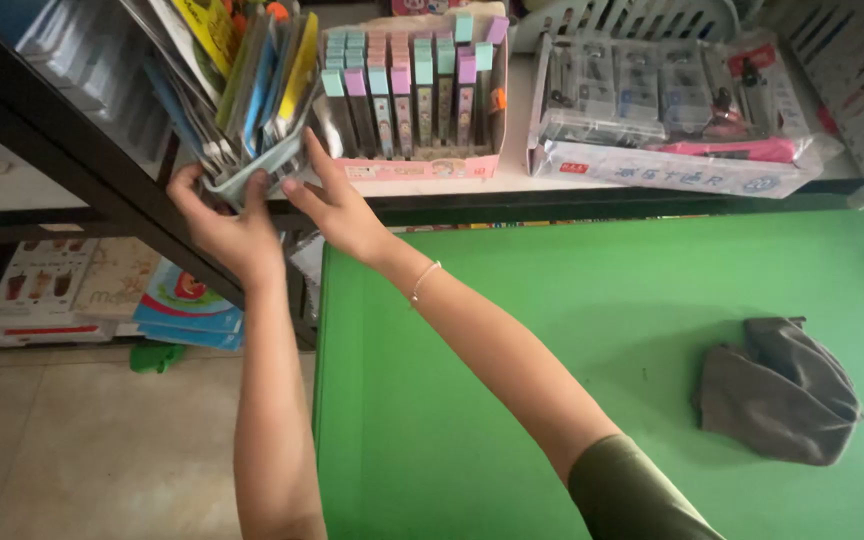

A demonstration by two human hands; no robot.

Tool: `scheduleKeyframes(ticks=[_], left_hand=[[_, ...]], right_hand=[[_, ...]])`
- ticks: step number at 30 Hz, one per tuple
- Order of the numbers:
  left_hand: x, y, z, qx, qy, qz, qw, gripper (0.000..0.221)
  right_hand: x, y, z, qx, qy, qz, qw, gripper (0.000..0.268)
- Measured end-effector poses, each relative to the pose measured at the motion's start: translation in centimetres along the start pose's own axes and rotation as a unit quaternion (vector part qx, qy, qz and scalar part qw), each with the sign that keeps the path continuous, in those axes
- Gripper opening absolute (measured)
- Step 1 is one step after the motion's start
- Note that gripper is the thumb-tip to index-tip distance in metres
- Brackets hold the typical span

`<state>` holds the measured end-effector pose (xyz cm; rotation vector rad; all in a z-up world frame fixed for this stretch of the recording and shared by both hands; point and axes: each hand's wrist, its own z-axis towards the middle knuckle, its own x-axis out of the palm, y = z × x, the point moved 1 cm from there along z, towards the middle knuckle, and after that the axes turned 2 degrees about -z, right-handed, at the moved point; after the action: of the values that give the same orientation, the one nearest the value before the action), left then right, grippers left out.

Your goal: Cleaning and wiping various stationery and toy products with a cloth at a table.

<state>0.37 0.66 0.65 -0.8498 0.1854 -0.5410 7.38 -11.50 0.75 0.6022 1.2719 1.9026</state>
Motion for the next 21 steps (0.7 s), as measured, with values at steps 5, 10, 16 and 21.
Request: scheduleKeyframes(ticks=[5,10,16,21], left_hand=[[-1.1,-2.3,-1.0,0.019,-0.005,0.012,1.000,0.038],[-2.0,-5.8,-3.9,0.091,-0.003,0.069,0.993,0.031],[-5.3,-9.4,-8.9,0.127,-0.019,0.112,0.985,0.031],[-7.7,-9.5,-9.6,-0.001,-0.051,-0.065,0.997,0.028]], right_hand=[[0.4,-0.7,-0.2,-0.027,-0.006,-0.003,1.000,0.078],[1.0,2.4,-3.2,-0.027,-0.045,-0.042,0.998,0.074],[2.0,2.6,-6.6,0.008,-0.162,0.015,0.987,0.082],[3.0,5.8,-9.9,0.009,-0.116,0.035,0.993,0.094]])
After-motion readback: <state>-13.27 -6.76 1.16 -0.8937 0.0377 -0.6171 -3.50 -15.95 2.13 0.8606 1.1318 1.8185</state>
